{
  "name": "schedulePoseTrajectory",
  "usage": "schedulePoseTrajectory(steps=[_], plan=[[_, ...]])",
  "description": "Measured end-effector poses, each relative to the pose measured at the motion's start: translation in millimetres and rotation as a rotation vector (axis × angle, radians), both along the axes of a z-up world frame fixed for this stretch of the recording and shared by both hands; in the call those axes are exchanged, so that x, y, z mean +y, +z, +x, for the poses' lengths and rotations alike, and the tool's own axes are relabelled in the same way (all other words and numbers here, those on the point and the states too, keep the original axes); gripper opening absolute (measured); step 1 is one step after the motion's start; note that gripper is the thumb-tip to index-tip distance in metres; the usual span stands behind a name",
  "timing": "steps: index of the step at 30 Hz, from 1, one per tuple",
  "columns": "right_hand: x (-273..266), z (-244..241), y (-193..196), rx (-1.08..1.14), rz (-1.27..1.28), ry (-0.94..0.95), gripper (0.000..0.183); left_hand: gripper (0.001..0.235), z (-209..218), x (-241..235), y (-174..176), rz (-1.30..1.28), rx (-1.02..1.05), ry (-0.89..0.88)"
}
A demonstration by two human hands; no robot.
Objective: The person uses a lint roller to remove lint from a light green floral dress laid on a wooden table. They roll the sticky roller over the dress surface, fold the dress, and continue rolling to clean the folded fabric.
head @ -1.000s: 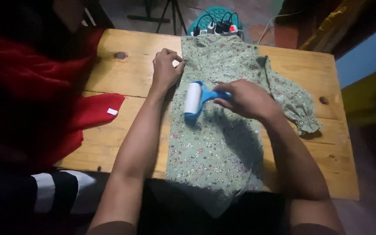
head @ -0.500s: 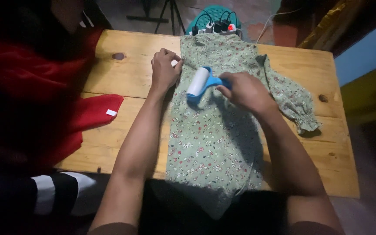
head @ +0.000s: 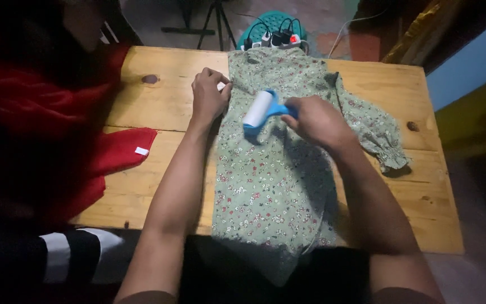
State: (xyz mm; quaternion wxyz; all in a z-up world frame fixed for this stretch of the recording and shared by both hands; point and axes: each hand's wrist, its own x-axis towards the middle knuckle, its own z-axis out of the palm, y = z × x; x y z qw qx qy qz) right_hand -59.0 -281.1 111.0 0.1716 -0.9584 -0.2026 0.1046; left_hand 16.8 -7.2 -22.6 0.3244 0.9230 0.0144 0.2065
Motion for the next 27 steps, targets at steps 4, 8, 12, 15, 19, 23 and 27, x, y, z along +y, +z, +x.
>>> schedulePoseTrajectory(steps=[4,8,12,15,19,23,27], plan=[[-3.5,0.7,12.7,-0.021,-0.094,-0.005,0.035,0.009,4.2,1.2,-6.6,0.014,-0.038,-0.006],[14.4,26.3,-41.3,-0.090,0.105,0.067,0.038,0.008,5.2,2.0,-7.8,0.029,-0.020,0.017],[22.6,25.6,-44.5,-0.182,0.143,0.072,0.037,0.010,8.6,5.1,-14.0,0.036,-0.031,0.001],[10.6,25.5,-27.9,-0.096,0.018,-0.008,0.040,0.011,6.6,3.5,-14.6,0.024,-0.039,-0.001],[6.6,-10.0,28.2,-0.048,-0.112,-0.077,0.055,0.010,3.9,0.2,-9.9,-0.008,-0.046,0.017],[9.3,-12.0,21.6,-0.032,-0.031,-0.030,0.051,0.026,1.9,0.5,-3.7,-0.035,-0.045,-0.017],[16.2,10.3,-21.9,-0.127,0.078,0.024,0.050,0.029,3.7,-5.3,-8.6,-0.029,0.026,-0.124]])
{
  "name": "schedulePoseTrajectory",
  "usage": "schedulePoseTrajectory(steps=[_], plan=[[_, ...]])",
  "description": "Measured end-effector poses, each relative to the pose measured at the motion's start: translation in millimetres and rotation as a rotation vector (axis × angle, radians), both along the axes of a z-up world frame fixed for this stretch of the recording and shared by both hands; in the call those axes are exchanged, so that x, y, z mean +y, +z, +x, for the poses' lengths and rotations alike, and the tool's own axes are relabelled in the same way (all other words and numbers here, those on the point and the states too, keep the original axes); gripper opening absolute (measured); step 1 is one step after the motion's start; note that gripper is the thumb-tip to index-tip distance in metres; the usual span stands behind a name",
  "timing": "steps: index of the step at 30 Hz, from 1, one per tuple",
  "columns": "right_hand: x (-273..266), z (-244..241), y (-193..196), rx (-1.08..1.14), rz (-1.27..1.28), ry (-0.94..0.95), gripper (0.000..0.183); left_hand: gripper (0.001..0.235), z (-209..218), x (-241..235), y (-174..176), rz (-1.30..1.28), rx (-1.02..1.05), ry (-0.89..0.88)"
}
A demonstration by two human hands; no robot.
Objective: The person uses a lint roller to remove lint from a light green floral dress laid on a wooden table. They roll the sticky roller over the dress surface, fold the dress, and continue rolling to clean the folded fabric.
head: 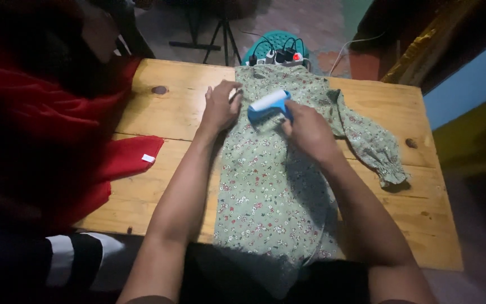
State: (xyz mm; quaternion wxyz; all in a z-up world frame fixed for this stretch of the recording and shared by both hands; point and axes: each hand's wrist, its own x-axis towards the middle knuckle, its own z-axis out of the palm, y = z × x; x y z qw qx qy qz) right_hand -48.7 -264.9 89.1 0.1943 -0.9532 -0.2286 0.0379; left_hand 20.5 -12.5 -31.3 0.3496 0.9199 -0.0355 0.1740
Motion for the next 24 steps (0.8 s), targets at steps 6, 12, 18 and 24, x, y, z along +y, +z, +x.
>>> schedulePoseTrajectory(steps=[6,12,18,24], plan=[[12.9,8.0,-25.3,-0.074,0.021,-0.003,0.050,0.044,14.5,5.8,-27.8,0.092,0.076,-0.041],[3.8,1.2,-33.2,-0.113,-0.165,-0.044,0.047,0.052,1.1,4.2,-12.2,0.041,0.052,-0.066],[29.1,14.3,-38.9,-0.193,0.039,-0.031,0.050,0.058,-3.1,4.5,-6.9,0.021,0.055,-0.061],[23.5,13.0,-24.7,-0.058,0.012,-0.002,0.049,0.059,-6.3,2.8,-1.4,-0.041,0.051,-0.069]])
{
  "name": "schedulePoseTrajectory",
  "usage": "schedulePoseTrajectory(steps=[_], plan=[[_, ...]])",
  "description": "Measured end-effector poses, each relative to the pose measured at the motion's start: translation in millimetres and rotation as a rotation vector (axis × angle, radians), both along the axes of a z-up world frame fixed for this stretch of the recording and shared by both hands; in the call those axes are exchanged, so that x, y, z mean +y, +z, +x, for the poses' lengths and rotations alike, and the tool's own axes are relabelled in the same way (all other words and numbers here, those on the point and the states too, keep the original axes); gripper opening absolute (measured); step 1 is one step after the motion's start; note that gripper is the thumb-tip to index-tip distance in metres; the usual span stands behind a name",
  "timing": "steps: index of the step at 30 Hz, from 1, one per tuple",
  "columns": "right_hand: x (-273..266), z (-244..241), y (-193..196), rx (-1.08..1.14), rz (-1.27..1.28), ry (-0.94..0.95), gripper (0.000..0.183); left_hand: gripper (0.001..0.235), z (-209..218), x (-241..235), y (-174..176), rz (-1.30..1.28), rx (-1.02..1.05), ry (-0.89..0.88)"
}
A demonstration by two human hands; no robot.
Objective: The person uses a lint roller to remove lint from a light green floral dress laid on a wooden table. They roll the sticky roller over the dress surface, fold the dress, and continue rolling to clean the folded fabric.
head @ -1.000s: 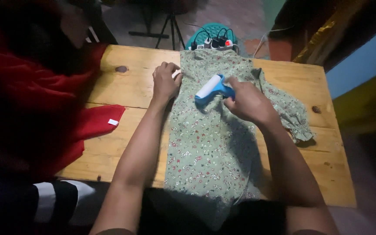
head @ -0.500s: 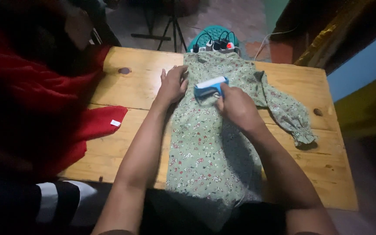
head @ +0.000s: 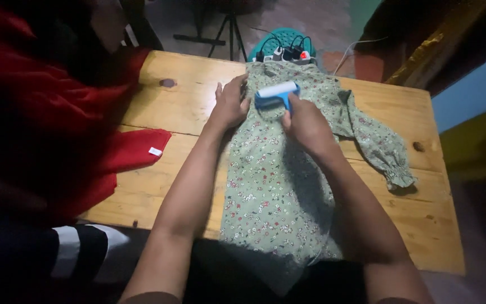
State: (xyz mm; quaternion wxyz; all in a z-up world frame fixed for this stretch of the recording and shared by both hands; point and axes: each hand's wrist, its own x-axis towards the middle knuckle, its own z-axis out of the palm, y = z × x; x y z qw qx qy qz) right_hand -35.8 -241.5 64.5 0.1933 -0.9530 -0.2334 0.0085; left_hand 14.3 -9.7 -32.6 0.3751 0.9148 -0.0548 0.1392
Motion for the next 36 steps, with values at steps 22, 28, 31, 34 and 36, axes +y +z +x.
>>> schedulePoseTrajectory(steps=[22,28,31,34,36], plan=[[79.0,-33.4,101.8,0.449,-0.137,-0.260,0.014,0.049,-0.8,11.4,18.0,-0.558,-0.044,0.062],[84.0,68.8,-20.3,-0.131,0.108,-0.102,0.035,0.045,-1.3,8.5,17.0,-0.650,-0.055,0.046],[83.2,53.1,-0.9,-0.112,0.039,-0.130,0.044,0.045,0.6,12.3,18.2,-0.635,-0.054,0.018],[79.9,-10.8,67.3,0.170,0.060,-0.192,0.038,0.057,-0.1,13.8,19.1,-0.584,0.060,-0.011],[79.4,-55.1,115.3,0.494,-0.033,-0.202,0.026,0.056,3.7,16.4,16.9,-0.758,0.097,-0.100]])
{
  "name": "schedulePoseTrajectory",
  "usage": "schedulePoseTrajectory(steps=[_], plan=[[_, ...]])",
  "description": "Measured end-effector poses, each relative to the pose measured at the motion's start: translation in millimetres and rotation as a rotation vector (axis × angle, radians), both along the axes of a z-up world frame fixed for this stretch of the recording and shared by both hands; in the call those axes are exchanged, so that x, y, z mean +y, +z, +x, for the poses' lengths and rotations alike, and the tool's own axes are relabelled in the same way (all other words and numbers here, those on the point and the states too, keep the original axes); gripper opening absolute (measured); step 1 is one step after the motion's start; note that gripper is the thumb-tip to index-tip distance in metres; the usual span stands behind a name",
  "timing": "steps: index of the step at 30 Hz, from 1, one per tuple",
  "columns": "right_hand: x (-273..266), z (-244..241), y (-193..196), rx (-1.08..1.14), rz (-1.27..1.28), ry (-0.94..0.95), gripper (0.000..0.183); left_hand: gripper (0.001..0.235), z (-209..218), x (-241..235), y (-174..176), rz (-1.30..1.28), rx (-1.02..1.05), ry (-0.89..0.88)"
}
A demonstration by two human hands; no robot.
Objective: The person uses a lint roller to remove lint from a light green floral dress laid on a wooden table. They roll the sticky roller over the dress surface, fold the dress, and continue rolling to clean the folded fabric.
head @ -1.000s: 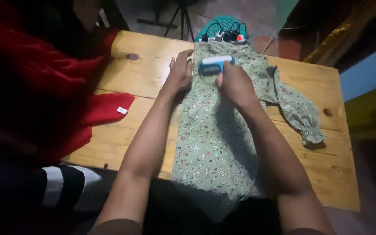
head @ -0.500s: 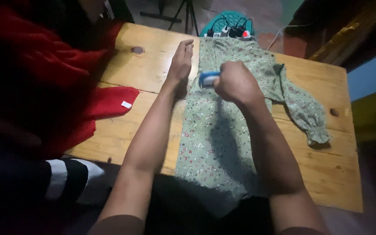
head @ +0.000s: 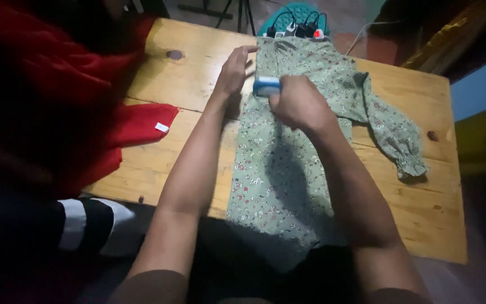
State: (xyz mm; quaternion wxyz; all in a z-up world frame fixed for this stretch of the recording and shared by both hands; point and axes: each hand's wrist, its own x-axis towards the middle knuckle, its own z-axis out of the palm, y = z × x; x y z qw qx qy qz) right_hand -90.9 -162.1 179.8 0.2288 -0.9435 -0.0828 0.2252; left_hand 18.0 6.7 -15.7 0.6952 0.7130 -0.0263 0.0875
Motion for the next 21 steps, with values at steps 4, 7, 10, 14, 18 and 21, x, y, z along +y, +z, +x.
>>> schedulePoseTrajectory(steps=[4,7,10,14,18,21], plan=[[-2.2,-17.3,7.9,0.067,-0.124,0.040,0.029,0.062,-16.3,-0.6,20.4,-0.109,0.131,-0.096],[-2.6,-4.0,-20.6,-0.046,-0.011,0.002,0.039,0.076,-22.6,-3.1,34.0,-0.123,0.116,-0.154],[-4.3,-7.5,-36.0,-0.154,-0.030,0.062,0.042,0.085,-14.6,-3.7,33.5,0.397,0.128,-0.165],[-6.9,-54.5,-2.3,0.029,-0.217,0.161,0.034,0.067,-27.5,-12.3,41.3,0.655,0.069,-0.236],[-10.1,-66.2,1.3,0.070,-0.251,0.205,0.032,0.049,-34.8,-9.7,41.7,0.786,-0.012,-0.276],[-13.5,-40.5,-45.8,-0.177,-0.169,0.256,0.036,0.050,-12.6,-6.2,14.8,0.890,-0.013,-0.301]])
